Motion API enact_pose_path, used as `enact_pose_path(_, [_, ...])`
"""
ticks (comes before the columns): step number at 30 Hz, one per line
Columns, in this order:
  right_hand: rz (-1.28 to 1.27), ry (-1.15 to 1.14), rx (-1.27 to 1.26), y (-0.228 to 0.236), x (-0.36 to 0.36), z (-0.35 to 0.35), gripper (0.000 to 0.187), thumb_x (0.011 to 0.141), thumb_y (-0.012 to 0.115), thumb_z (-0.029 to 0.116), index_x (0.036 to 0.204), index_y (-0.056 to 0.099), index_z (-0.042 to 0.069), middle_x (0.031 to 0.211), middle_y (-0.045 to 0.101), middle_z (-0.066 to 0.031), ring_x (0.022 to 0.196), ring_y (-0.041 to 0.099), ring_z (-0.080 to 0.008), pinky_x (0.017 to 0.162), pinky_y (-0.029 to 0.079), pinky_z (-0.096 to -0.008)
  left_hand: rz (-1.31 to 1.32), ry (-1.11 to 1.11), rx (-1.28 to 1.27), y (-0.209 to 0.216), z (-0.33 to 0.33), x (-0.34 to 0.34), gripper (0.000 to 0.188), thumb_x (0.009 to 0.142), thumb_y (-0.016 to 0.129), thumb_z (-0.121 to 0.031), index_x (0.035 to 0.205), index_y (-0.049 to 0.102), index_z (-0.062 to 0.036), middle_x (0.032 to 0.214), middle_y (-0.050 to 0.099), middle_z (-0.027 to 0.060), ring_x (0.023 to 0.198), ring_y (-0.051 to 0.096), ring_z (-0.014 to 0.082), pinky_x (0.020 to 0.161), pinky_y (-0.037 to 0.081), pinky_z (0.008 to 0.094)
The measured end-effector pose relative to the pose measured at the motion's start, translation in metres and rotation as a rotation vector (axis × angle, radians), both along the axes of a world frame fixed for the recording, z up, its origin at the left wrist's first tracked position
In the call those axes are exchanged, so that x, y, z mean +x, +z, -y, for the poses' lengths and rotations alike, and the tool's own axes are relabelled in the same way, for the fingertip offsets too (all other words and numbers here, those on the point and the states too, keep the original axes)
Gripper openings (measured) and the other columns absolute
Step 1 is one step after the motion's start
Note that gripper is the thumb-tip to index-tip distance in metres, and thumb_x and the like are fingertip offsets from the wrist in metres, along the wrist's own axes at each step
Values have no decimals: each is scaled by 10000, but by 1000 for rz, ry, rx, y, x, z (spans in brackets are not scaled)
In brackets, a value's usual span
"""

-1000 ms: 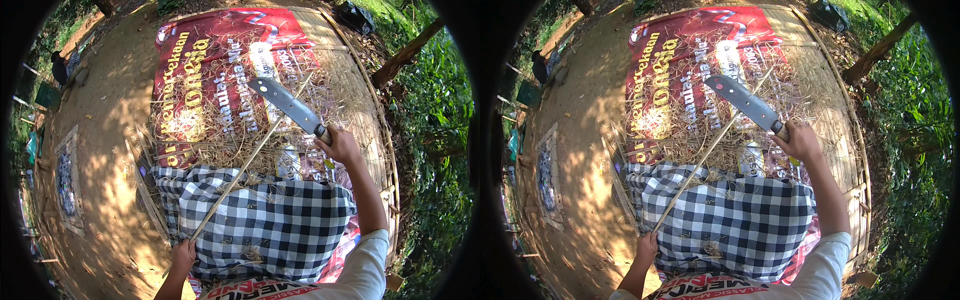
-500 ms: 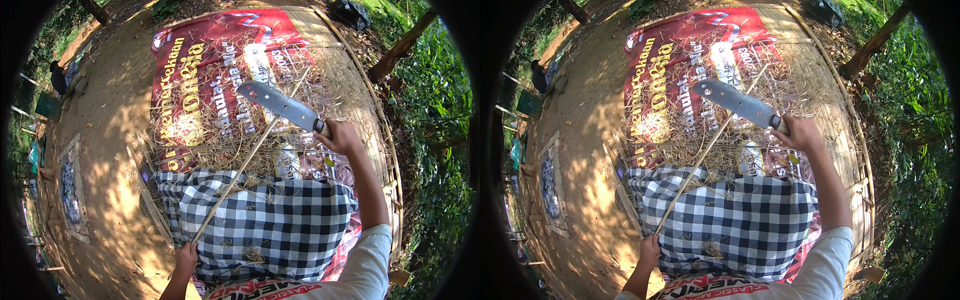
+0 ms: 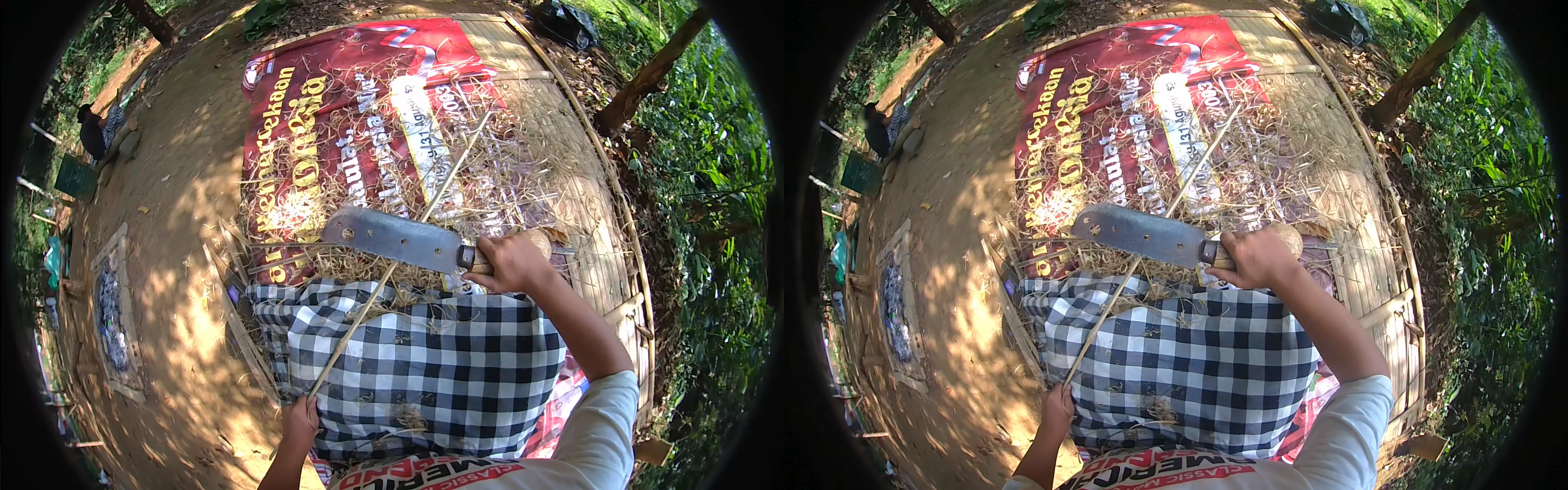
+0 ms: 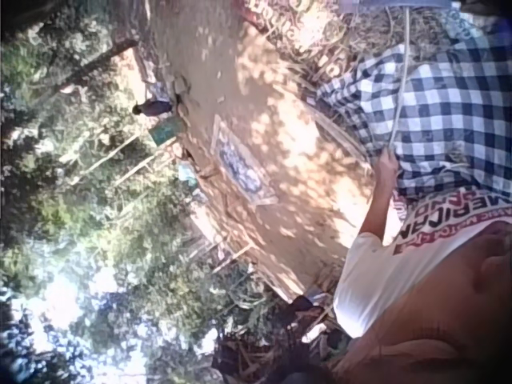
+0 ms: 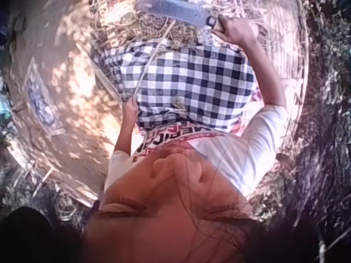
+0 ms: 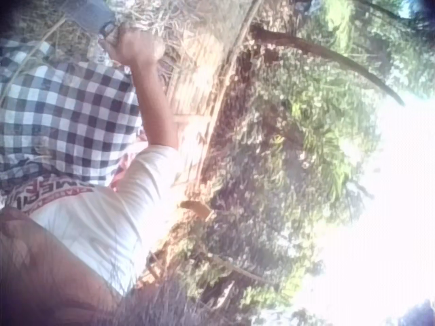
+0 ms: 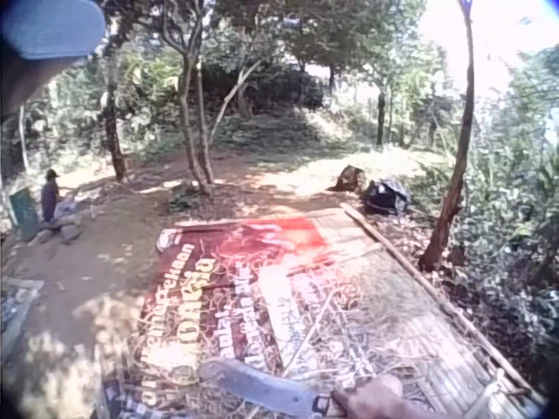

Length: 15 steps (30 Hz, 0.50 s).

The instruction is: The person thins a bamboo strip by scraping a machete along its length while holding the strip by hand. The person removes wood shavings from the strip by repeatedly sliding the blade down the material.

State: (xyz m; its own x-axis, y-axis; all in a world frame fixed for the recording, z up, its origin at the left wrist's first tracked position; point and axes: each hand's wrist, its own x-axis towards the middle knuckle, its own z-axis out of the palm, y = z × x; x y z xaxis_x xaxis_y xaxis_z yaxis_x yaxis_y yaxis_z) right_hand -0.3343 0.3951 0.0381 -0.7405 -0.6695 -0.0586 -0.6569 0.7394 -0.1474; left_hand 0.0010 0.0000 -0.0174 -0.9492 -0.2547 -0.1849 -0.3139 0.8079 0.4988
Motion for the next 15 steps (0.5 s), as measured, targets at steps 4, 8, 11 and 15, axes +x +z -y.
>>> enact_pose_path(4, [-154, 153, 13, 2, -16, -18, 600, 843, 551, 639, 898, 566, 42, 594, 608, -127, 500, 619, -290, 513, 510, -411, 14, -12, -5, 2, 1, 1, 251, 917, 564, -177, 738, 559, -2, 609, 572, 243, 563, 587, 445, 490, 446, 484])
enact_pose_path(8, [-130, -422, -37, 19, -60, -77, 522, 829, 623, 587, 825, 550, 71, 579, 611, -116, 531, 631, -290, 537, 518, -420, -19, -35, -3, -1, -2, -5, 258, 920, 570, -194, 747, 564, -3, 595, 566, 243, 571, 590, 446, 492, 448, 487])
enact_pose_path(11, [-140, -483, 61, 18, -59, -84, 534, 806, 645, 585, 846, 598, 56, 617, 632, -150, 560, 641, -333, 577, 534, -428, 22, -54, -39, 7, -3, -10, 260, 919, 573, -200, 751, 565, -2, 589, 563, 245, 573, 591, 448, 494, 449, 489])
enact_pose_path(15, [-51, -473, -17, 11, -33, -46, 538, 804, 645, 581, 863, 597, 49, 642, 640, -168, 603, 650, -363, 608, 533, -459, 12, -45, -21, 5, 2, -3, 262, 919, 571, -194, 743, 559, 0, 590, 562, 250, 572, 581, 455, 504, 449, 497])
